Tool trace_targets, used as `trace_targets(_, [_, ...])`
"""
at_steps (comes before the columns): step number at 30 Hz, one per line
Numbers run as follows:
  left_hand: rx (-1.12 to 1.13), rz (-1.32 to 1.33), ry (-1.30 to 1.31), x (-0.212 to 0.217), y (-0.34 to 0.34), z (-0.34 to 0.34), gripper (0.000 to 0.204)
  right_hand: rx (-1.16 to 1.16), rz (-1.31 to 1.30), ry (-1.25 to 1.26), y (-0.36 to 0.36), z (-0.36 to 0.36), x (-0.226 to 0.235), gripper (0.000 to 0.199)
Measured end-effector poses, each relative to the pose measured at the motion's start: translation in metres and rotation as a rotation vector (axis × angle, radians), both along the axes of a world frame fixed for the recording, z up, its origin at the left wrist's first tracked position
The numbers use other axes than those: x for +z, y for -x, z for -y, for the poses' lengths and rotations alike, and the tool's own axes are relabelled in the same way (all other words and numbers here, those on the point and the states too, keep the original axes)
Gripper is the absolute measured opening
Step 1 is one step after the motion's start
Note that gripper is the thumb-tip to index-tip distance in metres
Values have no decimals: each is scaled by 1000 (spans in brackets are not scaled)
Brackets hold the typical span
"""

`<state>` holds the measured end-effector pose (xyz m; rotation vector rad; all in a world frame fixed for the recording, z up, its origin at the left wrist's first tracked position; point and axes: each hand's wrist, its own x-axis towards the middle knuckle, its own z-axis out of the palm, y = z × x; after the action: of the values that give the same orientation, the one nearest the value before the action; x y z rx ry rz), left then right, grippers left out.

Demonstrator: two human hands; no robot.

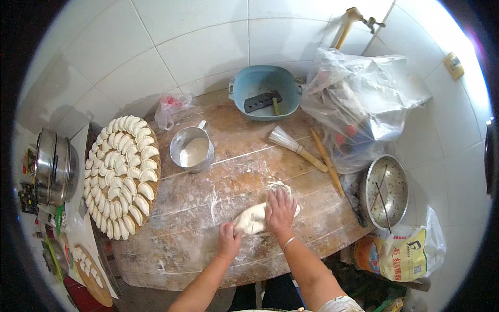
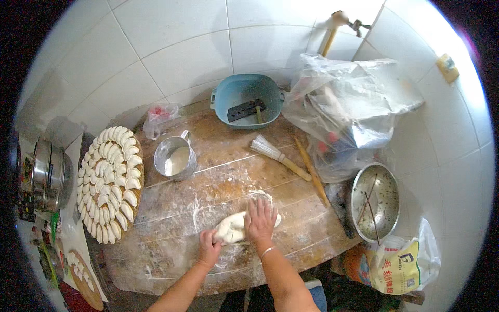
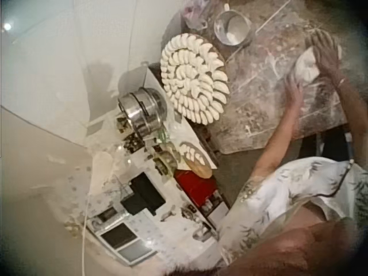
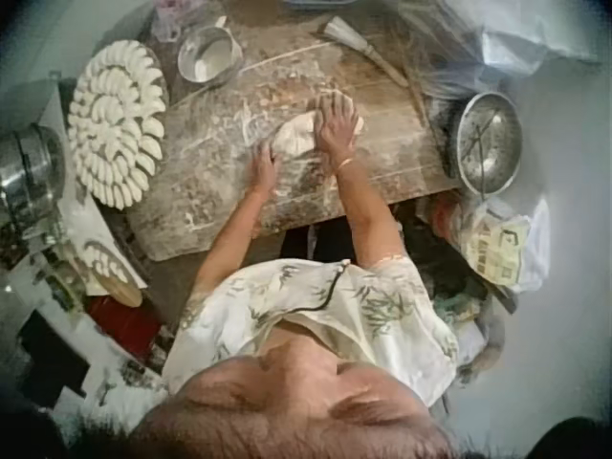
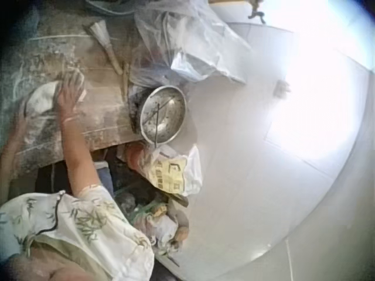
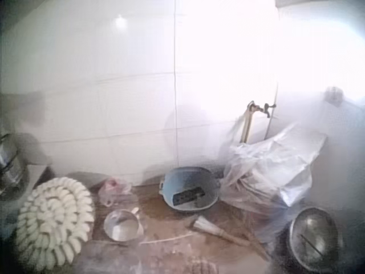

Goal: The person kneads a piece of dough by hand on a wooden board, folding and pressing it repeatedly while using a small brush to spread flour across the surface.

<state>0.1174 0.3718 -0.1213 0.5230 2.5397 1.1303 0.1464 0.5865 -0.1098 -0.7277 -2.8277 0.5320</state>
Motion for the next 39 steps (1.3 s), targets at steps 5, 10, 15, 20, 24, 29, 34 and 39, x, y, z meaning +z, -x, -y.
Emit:
trace_targets(5, [169,292,-4,12,51,-22,48,-134,-48,-32,77,-36,-8,49])
trace_targets(10, [335,631,-67,25,68,-52,36,-201,-44,35,104,-47,-8,46])
trace_targets(15, [554,627,-205,20,82,-76,36,-187,-50,128,52,-22,1,39])
trace_targets(20, [105,-81,-46,-1,91,-80,31,-123,-146,427,-38,-3,0,31])
trace_targets(24, [-167,-169,-145,36,34,-102,29,-341,-169,865,-15,-62,40,33])
trace_targets(29, [-276,-145,-157,28,-26,-107,33,289,-137,477,3,-54,8,28])
trace_targets(34, [-78,-3,-175,23,-71,-75,40,249,-111,107,-27,-20,-6,28])
trace_targets(39, [419,748,-438,17,-70,-85,44,65,-226,4,36,-43,-6,26])
